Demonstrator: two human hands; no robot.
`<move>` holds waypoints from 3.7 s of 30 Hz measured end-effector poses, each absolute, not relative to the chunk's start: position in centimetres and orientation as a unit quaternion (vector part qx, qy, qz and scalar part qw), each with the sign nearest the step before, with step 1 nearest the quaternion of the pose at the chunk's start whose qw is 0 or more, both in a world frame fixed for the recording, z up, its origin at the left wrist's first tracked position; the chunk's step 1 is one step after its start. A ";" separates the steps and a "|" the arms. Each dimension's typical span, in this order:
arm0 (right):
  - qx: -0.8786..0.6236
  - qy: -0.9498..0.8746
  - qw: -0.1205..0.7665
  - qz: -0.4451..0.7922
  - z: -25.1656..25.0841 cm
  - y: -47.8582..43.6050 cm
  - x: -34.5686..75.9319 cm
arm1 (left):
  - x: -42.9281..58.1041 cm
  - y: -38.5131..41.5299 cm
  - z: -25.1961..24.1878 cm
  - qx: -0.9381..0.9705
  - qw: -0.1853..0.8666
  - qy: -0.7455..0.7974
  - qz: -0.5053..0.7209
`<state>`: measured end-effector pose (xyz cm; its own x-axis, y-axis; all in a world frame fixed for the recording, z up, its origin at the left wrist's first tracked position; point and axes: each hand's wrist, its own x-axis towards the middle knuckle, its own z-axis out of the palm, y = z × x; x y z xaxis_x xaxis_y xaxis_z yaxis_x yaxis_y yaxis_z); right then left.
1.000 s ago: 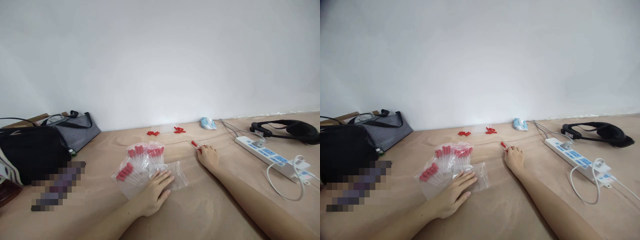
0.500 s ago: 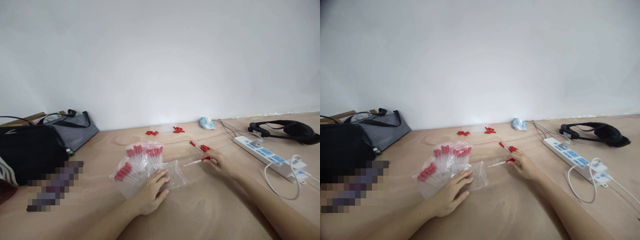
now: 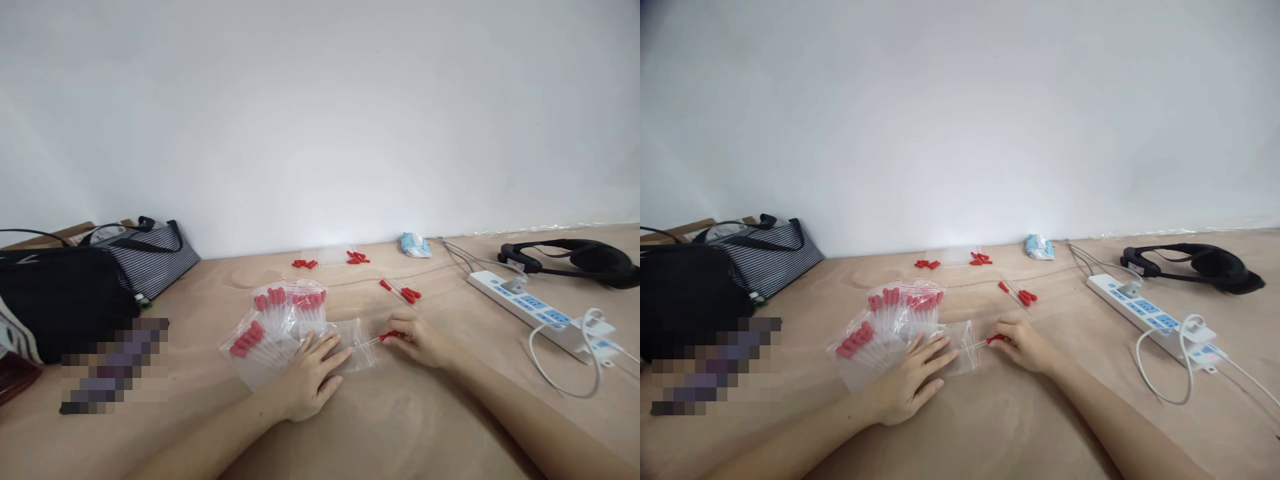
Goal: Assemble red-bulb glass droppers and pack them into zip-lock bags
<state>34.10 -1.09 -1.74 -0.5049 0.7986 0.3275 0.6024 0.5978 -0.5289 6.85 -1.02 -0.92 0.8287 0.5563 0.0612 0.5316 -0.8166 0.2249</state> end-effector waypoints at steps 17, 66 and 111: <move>-0.412 -0.556 0.370 0.620 -3.9 -1.1 28.9 | 7.2 -1.0 -0.9 0.953 0.110 0.272 0.075; -0.564 -0.656 0.387 0.319 -4.2 3.6 32.6 | 6.9 -0.8 -1.5 0.918 0.196 0.288 0.189; -0.550 -0.560 0.590 0.191 -4.0 3.9 35.6 | 6.7 -0.5 -1.7 0.928 0.168 0.289 0.162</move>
